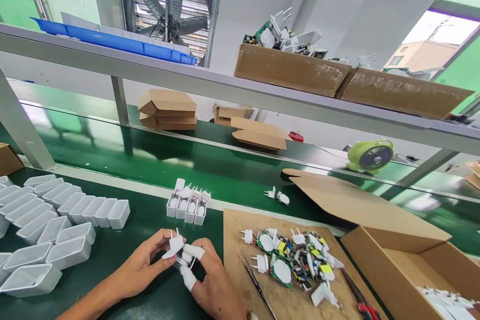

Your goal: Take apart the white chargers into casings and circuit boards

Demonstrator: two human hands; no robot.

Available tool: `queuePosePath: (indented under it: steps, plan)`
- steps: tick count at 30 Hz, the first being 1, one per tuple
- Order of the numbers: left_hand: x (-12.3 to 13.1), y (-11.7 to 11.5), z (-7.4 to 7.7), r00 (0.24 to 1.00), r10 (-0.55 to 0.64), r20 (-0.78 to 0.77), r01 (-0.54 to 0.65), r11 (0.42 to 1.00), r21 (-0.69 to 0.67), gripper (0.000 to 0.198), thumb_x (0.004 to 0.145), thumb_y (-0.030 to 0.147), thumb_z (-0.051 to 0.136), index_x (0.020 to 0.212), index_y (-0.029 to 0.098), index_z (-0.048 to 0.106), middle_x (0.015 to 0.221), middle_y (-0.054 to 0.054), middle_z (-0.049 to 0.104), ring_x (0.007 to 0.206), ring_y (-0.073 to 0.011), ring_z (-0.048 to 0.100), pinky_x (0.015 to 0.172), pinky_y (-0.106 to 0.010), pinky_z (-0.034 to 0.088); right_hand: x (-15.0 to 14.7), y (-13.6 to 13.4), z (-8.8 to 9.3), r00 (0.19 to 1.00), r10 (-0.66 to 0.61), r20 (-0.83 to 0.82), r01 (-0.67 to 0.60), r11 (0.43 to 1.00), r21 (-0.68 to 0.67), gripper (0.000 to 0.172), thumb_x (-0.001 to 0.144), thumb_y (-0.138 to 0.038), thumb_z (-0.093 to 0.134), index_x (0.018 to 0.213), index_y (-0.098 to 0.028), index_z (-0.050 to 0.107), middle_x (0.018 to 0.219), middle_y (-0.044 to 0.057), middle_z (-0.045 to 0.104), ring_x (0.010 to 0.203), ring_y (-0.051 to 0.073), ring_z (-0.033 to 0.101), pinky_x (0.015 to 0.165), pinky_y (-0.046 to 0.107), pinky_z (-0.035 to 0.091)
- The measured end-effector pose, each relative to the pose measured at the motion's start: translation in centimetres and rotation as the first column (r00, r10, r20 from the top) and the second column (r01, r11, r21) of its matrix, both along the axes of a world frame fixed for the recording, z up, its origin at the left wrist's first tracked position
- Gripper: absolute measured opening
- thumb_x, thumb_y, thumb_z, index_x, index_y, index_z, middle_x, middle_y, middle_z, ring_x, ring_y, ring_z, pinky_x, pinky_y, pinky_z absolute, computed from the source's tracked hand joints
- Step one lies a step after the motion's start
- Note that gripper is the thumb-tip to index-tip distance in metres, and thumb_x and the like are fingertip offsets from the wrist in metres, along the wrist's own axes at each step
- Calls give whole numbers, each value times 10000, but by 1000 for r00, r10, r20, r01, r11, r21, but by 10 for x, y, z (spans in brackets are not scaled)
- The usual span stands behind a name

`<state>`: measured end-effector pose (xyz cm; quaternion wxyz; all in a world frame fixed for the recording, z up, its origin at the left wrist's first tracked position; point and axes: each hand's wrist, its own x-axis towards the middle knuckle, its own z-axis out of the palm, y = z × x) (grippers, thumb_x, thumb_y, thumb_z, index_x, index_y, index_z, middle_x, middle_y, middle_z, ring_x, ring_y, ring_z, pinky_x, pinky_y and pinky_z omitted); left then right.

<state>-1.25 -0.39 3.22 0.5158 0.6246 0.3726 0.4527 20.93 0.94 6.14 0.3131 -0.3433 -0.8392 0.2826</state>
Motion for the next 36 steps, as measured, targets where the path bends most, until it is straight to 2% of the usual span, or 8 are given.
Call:
queuePosePath:
  steps: [8, 17, 20, 22, 25, 29, 33, 36]
  plan:
    - [2, 3, -4, 992, 80, 101, -74, 995, -61, 535, 926, 500, 750, 1334, 268, 493, 1298, -102, 689, 1124, -248, 651, 1015, -433, 496, 11, -3, -14, 994, -63, 86, 48, 985, 167, 363, 1000, -159, 581, 1340, -286, 579, 1241, 58, 689, 1102, 198, 709, 998, 303, 594]
    - [-2, 1, 7, 985, 0, 175, -2, 1000, 11, 375, 865, 503, 836, 983, 227, 610, 1278, -121, 680, 1322, -309, 585, 1113, -482, 436, 13, -14, -14, 949, -132, 287, 29, 942, 335, 617, 845, 9, 481, 1426, -197, 509, 1371, 143, 671, 1193, 249, 723, 1020, 350, 610]
    - [-2, 1, 19, 999, -20, 46, 18, 999, 41, 430, 876, 618, 774, 1043, 227, 704, 1252, -96, 623, 1236, -291, 609, 1090, -449, 463, 16, -13, -22, 923, -127, 362, -13, 933, 360, 642, 729, 53, 484, 1319, -174, 593, 1468, 183, 604, 1261, 295, 691, 1032, 393, 604]
    - [2, 0, 32, 994, -12, -107, 18, 998, 56, 436, 995, 643, 575, 1103, 245, 714, 1232, -81, 567, 1141, -256, 619, 1023, -423, 505, 18, -13, -25, 895, -142, 424, -25, 931, 364, 526, 699, 65, 498, 1145, -162, 660, 1569, 220, 503, 1253, 333, 695, 1012, 431, 613]
    - [13, -6, 47, 933, 36, -359, 17, 989, 146, 453, 1108, 489, 314, 1120, 246, 697, 1148, -78, 506, 1024, -233, 590, 932, -415, 537, 17, -13, -20, 866, -155, 476, -37, 928, 370, 351, 702, 79, 518, 930, -149, 657, 1628, 264, 407, 1198, 365, 723, 949, 453, 636]
    - [28, -10, 50, 856, 173, -487, -21, 953, 302, 373, 1090, 350, 331, 1158, 215, 672, 1099, -102, 488, 988, -265, 562, 890, -463, 555, 10, -12, -3, 824, -168, 541, -42, 934, 355, 345, 706, 76, 501, 923, -139, 661, 1562, 275, 487, 1064, 342, 776, 886, 445, 655]
    - [23, -7, 42, 917, 123, -380, -16, 962, 272, 395, 1094, 343, 329, 1298, 264, 658, 1135, -91, 514, 984, -238, 602, 898, -425, 567, 6, -10, 2, 803, -145, 578, -61, 945, 322, 490, 682, 57, 515, 1099, -142, 676, 1344, 197, 666, 1028, 301, 768, 899, 399, 653]
    - [9, 0, 32, 962, 192, -194, -148, 964, 222, 393, 1106, 390, 347, 1388, 291, 601, 1230, -80, 559, 1097, -230, 623, 1007, -417, 534, 7, -7, 5, 870, -128, 477, -48, 939, 340, 428, 767, 17, 524, 1120, -170, 677, 1256, 148, 695, 928, 244, 759, 845, 349, 657]
